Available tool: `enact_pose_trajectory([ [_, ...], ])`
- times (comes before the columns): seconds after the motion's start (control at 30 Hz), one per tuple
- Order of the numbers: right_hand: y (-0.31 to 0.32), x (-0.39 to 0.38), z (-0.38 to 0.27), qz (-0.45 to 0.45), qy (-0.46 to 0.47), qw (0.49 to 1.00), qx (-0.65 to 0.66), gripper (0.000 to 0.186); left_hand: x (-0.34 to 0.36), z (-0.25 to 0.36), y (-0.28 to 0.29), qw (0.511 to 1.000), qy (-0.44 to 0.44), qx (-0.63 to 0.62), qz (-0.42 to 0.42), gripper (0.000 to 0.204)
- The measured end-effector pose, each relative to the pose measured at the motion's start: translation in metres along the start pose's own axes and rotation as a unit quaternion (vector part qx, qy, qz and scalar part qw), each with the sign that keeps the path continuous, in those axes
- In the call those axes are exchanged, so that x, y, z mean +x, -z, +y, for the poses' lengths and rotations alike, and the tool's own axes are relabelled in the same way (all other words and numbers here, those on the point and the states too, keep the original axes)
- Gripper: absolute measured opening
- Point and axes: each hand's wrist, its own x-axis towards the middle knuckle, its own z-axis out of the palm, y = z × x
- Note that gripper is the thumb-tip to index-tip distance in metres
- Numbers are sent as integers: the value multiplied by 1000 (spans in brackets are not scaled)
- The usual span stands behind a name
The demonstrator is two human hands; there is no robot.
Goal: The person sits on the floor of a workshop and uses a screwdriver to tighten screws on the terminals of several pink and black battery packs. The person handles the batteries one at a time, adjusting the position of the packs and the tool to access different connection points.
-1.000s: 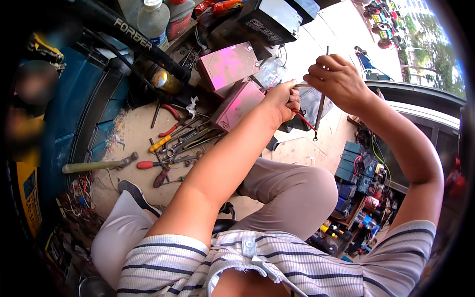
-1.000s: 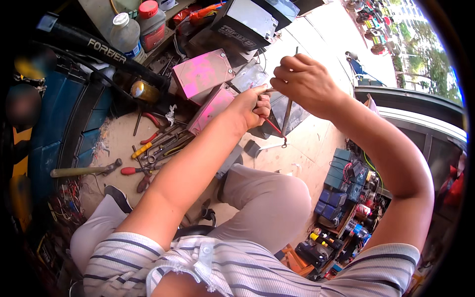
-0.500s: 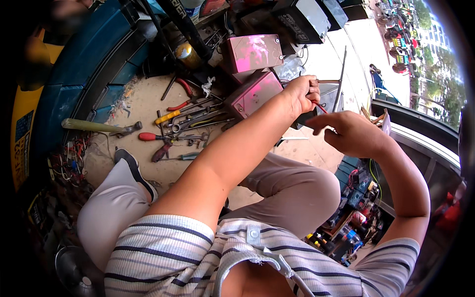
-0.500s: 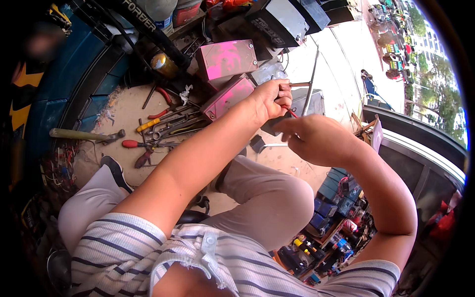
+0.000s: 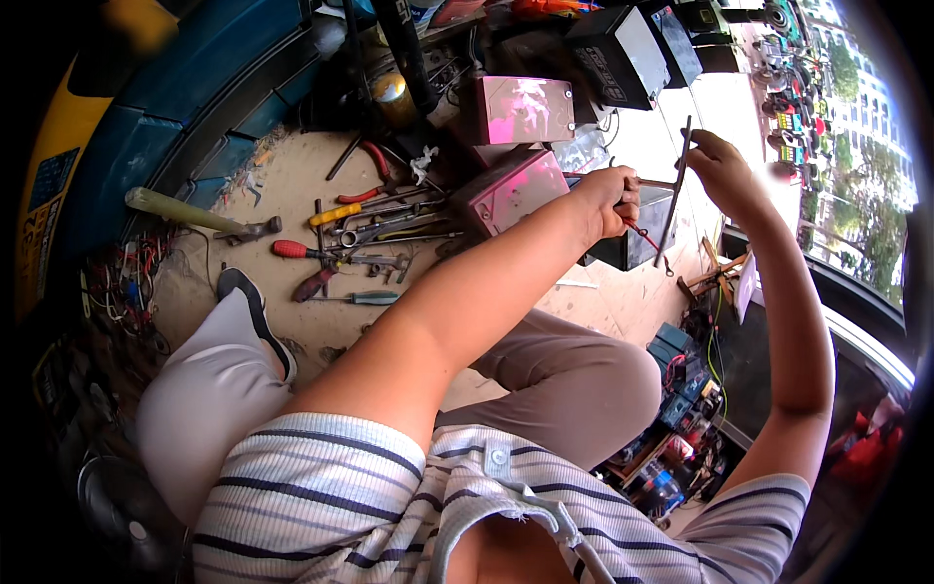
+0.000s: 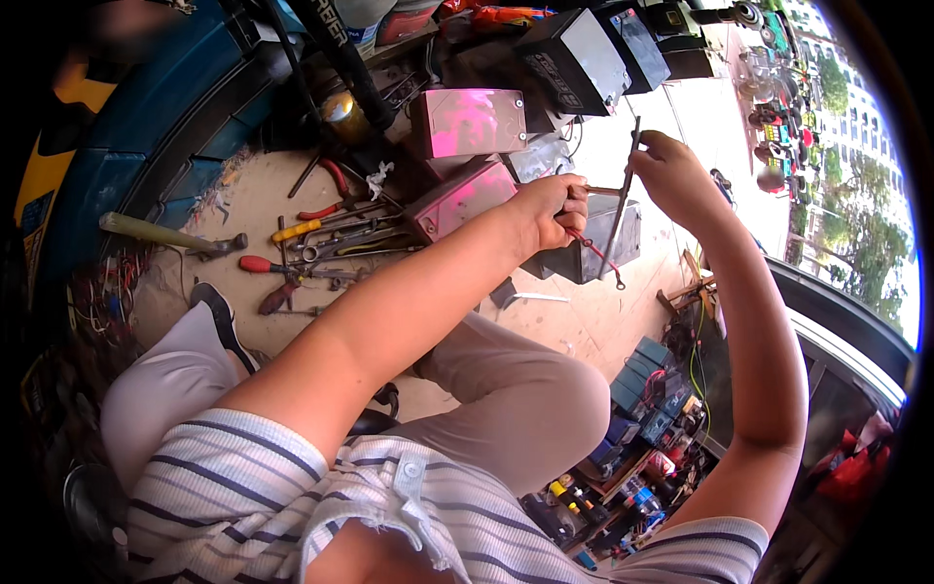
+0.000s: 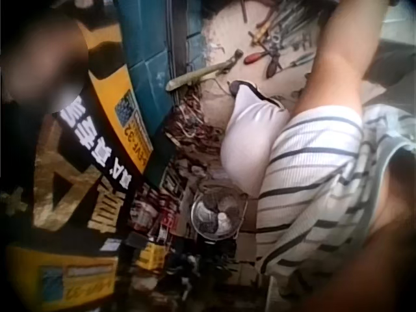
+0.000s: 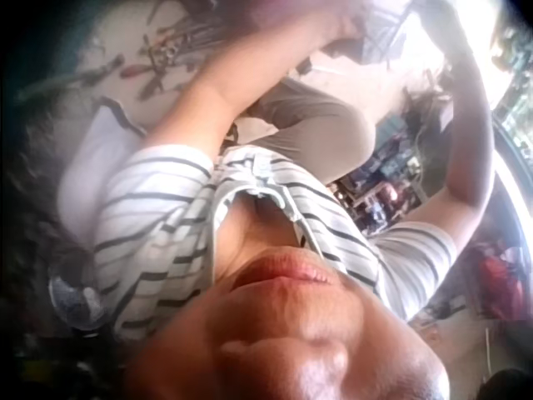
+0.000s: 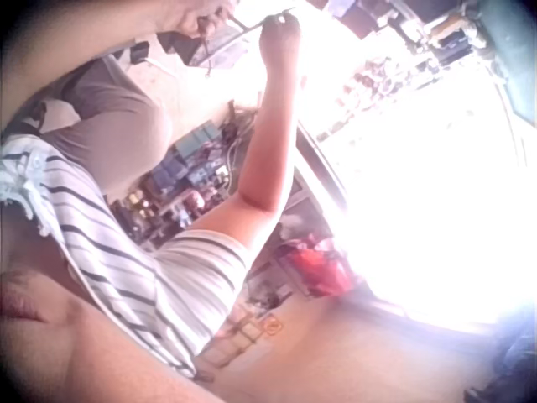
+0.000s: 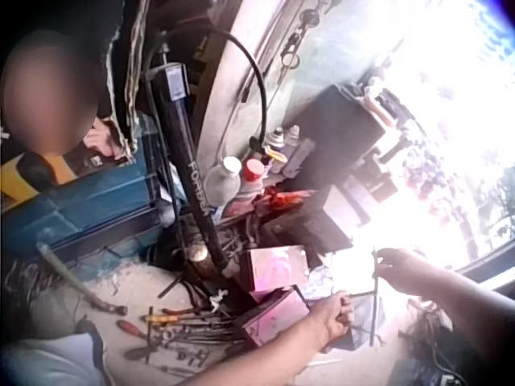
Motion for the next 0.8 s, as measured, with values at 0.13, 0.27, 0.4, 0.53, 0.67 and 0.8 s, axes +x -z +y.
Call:
enact_pose_trajectory([
  [0.13, -16, -40, -63, -145, 121, 982, -15, 49, 9, 6, 12, 999, 6, 23, -30, 20],
  [0.27, -14, -72, -30, -383, 134, 903, -143, 34, 5, 6, 7, 997, 28, -28, -61, 16],
  [0.4, 10, -50, 3, -265, -56, 943, -191, 32, 3, 5, 2, 999, 10, -5, -48, 17],
  [0.53, 7, -31, -20, -131, -22, 977, -165, 26, 0, 0, 1, 998, -9, 40, -44, 19],
  [0.67, -14, -35, -39, 5, 17, 943, -331, 29, -4, 0, 0, 999, 14, 18, -41, 17],
  [0.8, -11, -37, -42, 54, 84, 949, -299, 32, -10, -9, -1, 999, 15, 30, -34, 12],
])
